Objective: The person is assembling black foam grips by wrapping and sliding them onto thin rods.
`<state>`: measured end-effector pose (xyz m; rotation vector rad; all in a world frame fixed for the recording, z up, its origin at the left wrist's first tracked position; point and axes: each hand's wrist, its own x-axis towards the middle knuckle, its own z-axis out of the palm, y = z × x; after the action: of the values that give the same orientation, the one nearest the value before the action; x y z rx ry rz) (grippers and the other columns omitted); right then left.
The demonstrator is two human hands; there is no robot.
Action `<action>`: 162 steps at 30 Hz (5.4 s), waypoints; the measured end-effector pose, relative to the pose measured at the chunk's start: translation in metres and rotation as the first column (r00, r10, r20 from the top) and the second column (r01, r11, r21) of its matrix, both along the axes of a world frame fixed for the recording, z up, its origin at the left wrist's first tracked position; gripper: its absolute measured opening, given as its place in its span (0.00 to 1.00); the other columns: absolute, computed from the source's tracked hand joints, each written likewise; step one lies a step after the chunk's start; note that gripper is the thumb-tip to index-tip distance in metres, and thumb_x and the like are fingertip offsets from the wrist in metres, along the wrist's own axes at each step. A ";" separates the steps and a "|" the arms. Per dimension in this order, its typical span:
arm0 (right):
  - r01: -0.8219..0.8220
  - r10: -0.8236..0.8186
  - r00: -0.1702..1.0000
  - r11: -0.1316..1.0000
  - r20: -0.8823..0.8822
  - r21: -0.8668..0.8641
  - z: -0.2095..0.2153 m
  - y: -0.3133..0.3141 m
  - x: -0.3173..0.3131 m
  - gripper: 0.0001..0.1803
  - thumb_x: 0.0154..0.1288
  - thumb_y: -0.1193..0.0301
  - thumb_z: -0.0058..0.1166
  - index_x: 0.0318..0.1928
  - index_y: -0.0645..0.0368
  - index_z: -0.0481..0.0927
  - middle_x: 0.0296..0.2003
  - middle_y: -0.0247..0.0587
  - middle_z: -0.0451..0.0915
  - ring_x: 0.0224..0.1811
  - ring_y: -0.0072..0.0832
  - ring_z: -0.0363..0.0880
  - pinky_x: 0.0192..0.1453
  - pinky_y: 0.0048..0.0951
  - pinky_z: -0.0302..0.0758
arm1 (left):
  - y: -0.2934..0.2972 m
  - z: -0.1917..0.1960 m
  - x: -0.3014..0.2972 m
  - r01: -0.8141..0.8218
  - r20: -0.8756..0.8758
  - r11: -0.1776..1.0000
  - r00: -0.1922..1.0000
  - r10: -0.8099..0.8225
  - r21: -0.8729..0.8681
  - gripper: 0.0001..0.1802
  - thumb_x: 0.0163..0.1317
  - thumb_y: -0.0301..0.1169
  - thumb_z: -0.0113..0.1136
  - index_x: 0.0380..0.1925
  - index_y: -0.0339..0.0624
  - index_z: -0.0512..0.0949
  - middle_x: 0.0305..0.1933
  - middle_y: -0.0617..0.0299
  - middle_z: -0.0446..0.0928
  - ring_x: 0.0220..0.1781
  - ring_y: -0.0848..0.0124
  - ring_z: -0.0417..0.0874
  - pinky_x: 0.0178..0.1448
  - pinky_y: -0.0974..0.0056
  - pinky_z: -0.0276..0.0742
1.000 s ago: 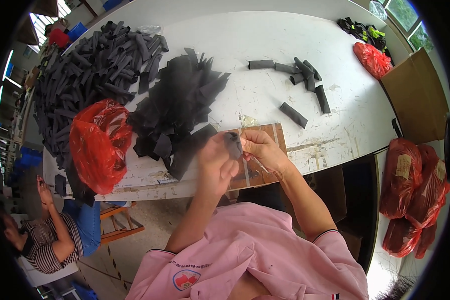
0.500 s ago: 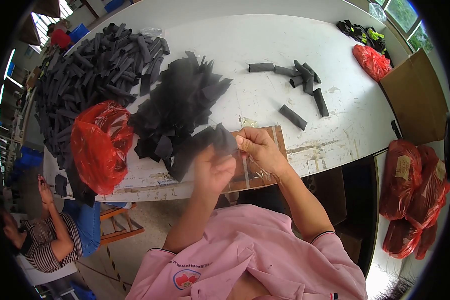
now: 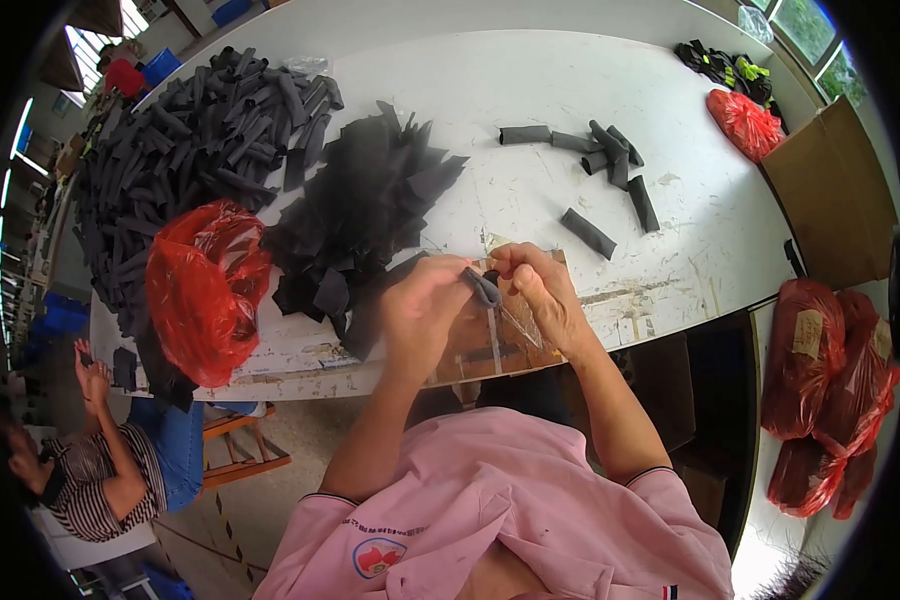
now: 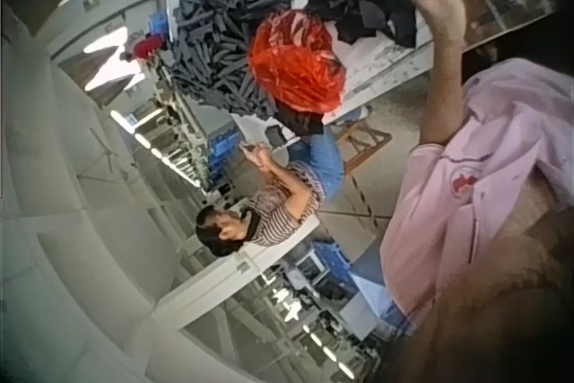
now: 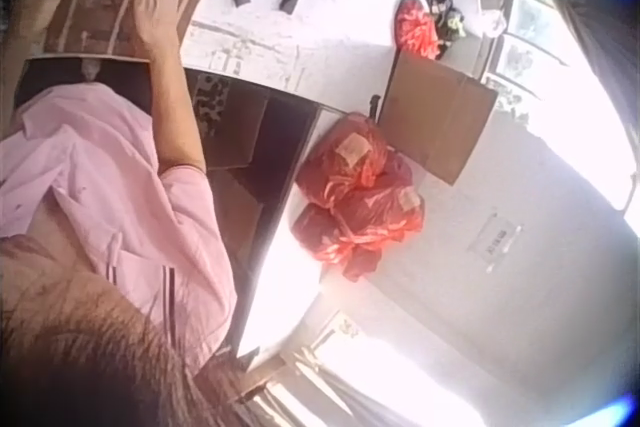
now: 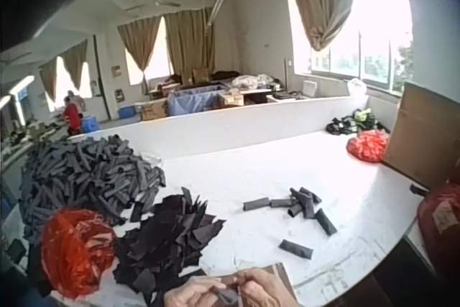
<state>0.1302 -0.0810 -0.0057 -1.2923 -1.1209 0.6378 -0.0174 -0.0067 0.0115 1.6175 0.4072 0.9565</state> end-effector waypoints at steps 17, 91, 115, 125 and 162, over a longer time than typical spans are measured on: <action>-0.080 0.079 0.793 0.996 0.604 -0.025 -0.025 -0.003 -0.005 0.09 0.55 0.67 0.50 0.25 0.58 0.72 0.19 0.41 0.72 0.25 0.40 0.73 0.27 0.36 0.69 | -0.004 0.010 0.017 0.037 -0.313 0.995 0.948 -0.065 -0.094 0.07 0.48 0.22 0.61 0.27 0.34 0.75 0.29 0.62 0.74 0.28 0.79 0.72 0.34 0.73 0.71; -0.044 -0.150 0.535 0.978 0.832 0.204 -0.022 -0.024 -0.052 0.14 0.35 0.75 0.52 0.29 0.66 0.74 0.28 0.39 0.70 0.27 0.32 0.68 0.27 0.30 0.67 | -0.032 -0.027 -0.046 -0.171 -0.210 0.499 0.977 -0.023 -0.849 0.03 0.50 0.23 0.50 0.26 0.35 0.73 0.20 0.61 0.74 0.17 0.78 0.72 0.18 0.76 0.64; 0.019 -0.042 0.997 0.947 -0.066 -0.319 -0.031 -0.009 -0.063 0.02 0.46 0.82 0.51 0.23 0.64 0.75 0.20 0.36 0.72 0.20 0.29 0.70 0.25 0.26 0.69 | -0.020 -0.053 -0.046 0.184 0.226 0.364 0.971 0.073 -0.913 0.09 0.49 0.17 0.54 0.31 0.38 0.69 0.22 0.66 0.69 0.11 0.84 0.59 0.14 0.78 0.53; -0.402 -0.073 0.338 0.890 -0.938 -0.214 -0.023 -0.019 -0.074 0.04 0.57 0.72 0.51 0.28 0.58 0.72 0.19 0.29 0.68 0.21 0.18 0.66 0.24 0.19 0.65 | -0.039 -0.063 -0.032 -0.417 -0.348 0.904 0.865 0.363 -0.095 0.12 0.47 0.16 0.49 0.35 0.32 0.71 0.30 0.61 0.75 0.24 0.80 0.74 0.26 0.74 0.70; -0.370 0.080 0.800 0.846 -0.595 -0.384 0.003 0.012 -0.010 0.14 0.62 0.63 0.47 0.25 0.60 0.71 0.18 0.27 0.65 0.18 0.13 0.58 0.20 0.14 0.57 | 0.014 -0.028 0.000 0.559 0.498 -0.261 0.825 0.266 -0.787 0.09 0.58 0.21 0.41 0.38 0.28 0.68 0.25 0.55 0.73 0.07 0.83 0.52 0.08 0.79 0.52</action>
<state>0.1204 -0.0694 -0.0026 -1.2537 -0.6363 1.4639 -0.0172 0.0070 -0.0163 -0.3139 0.3479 0.3916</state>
